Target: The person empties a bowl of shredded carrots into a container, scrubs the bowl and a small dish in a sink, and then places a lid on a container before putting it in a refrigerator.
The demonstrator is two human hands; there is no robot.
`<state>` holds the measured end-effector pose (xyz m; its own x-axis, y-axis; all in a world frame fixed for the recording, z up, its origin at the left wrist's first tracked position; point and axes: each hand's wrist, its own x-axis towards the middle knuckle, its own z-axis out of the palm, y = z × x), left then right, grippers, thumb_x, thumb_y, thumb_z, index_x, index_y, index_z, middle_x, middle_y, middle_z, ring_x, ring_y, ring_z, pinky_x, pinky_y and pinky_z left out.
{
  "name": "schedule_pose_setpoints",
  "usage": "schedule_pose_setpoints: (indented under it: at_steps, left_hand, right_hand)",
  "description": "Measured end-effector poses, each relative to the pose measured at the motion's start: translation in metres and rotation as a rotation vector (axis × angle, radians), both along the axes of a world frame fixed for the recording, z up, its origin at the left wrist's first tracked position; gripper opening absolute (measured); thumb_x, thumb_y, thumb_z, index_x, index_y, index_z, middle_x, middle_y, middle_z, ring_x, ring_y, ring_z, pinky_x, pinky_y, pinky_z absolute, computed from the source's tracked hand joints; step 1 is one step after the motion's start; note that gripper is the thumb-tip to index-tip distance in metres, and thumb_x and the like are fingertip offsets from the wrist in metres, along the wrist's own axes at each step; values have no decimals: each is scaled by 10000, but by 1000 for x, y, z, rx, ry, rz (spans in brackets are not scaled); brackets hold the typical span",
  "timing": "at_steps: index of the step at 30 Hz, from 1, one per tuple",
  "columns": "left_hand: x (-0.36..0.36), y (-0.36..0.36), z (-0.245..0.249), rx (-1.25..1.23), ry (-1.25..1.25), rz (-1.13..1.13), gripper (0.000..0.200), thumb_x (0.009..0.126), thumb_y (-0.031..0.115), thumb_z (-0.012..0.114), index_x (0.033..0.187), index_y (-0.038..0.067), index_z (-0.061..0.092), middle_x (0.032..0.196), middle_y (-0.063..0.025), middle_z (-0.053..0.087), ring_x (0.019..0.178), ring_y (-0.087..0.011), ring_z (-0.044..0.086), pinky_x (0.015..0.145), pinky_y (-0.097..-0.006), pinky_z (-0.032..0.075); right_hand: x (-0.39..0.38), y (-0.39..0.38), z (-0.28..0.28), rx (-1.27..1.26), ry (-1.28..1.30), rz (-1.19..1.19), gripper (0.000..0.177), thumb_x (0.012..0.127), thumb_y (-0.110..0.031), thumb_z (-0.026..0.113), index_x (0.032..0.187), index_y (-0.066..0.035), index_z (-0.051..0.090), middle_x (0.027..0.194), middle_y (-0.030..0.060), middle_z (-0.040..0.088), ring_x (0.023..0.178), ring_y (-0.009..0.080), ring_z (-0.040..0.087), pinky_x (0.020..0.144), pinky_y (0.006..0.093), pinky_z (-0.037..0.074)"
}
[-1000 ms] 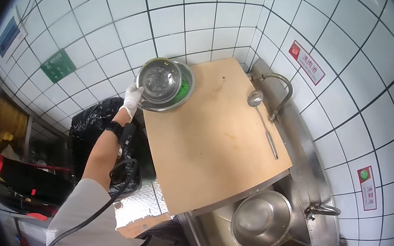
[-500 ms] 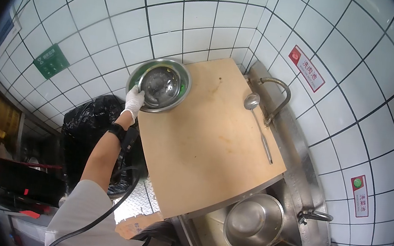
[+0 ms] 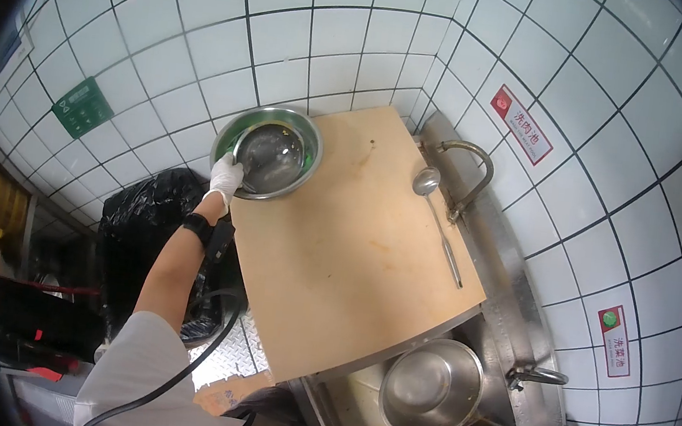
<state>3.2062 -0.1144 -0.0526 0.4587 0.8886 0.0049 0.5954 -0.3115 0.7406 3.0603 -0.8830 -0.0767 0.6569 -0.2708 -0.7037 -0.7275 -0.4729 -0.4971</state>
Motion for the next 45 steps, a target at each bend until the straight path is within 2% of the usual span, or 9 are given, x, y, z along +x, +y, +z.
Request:
schedule_pose_setpoints:
  at_steps: [5, 8, 12, 19, 23, 30, 34, 39, 45]
  left_hand:
    - [1, -5, 13, -25, 21, -22, 310, 796, 148, 538, 1066, 9, 602, 913, -230, 652, 841, -319, 661, 668, -386, 518]
    - [12, 14, -11, -427, -281, 87, 169, 748, 30, 587, 913, 16, 621, 701, -79, 596, 531, -189, 583, 401, -276, 446]
    - [13, 6, 12, -594, -444, 16, 105, 755, -4, 597, 856, 13, 572, 643, -61, 548, 452, -150, 516, 351, -271, 394]
    - [19, -63, 96, -602, -527, -283, 96, 793, -31, 560, 887, -20, 550, 636, -60, 569, 424, -104, 496, 343, -221, 346]
    - [9, -143, 116, -741, -459, -457, 82, 809, -13, 557, 891, -13, 561, 657, -55, 584, 450, -93, 500, 380, -207, 341]
    - [-25, -332, 52, -1039, -265, -808, 251, 841, 67, 534, 1064, -32, 595, 878, -68, 649, 703, -123, 604, 653, -254, 492]
    - [-60, -432, 21, -1262, -181, -882, 231, 841, 86, 532, 1038, -13, 599, 862, -38, 645, 713, -85, 576, 612, -229, 440]
    - [-84, -456, -27, -1206, 14, -828, 193, 861, 93, 503, 1010, 3, 588, 801, -11, 623, 678, -53, 556, 547, -207, 404]
    - [-87, -413, -24, -1195, -250, -745, 190, 855, 97, 493, 997, 14, 589, 763, -19, 617, 629, -73, 555, 525, -213, 396]
  right_hand:
    - [-2, -2, 2, 2, -15, 16, 445, 792, -235, 554, 1170, -5, 598, 886, 95, 679, 703, 172, 671, 623, 289, 483]
    - [-3, -3, 2, 31, -48, 71, 442, 804, -237, 546, 1177, -7, 596, 898, 97, 679, 716, 177, 674, 629, 290, 491]
    - [-1, -5, -2, -24, -26, 75, 422, 818, -232, 542, 1171, -7, 605, 901, 102, 679, 708, 174, 676, 621, 274, 496]
    - [-4, -11, -18, 30, -122, 132, 419, 815, -191, 551, 1172, 19, 609, 954, 160, 676, 751, 181, 663, 668, 286, 524]
    - [-7, -31, -74, 125, -289, 181, 341, 872, -198, 571, 1137, 10, 625, 846, 73, 655, 691, 99, 612, 588, 251, 481]
    - [0, 4, -17, 170, -405, 65, 312, 914, -176, 543, 1152, 15, 607, 963, 97, 671, 799, 146, 634, 750, 269, 499]
    - [-5, -6, 5, 349, -526, -237, 265, 942, -150, 521, 1140, -5, 621, 974, 102, 676, 793, 156, 649, 761, 281, 512]
    - [1, -5, 22, 410, -642, -354, 249, 954, -153, 519, 1131, -16, 627, 946, 79, 680, 766, 137, 647, 743, 261, 523]
    - [69, 83, 55, 568, -652, -89, 260, 934, -108, 534, 1154, 11, 609, 1004, 94, 659, 883, 156, 633, 799, 268, 502]
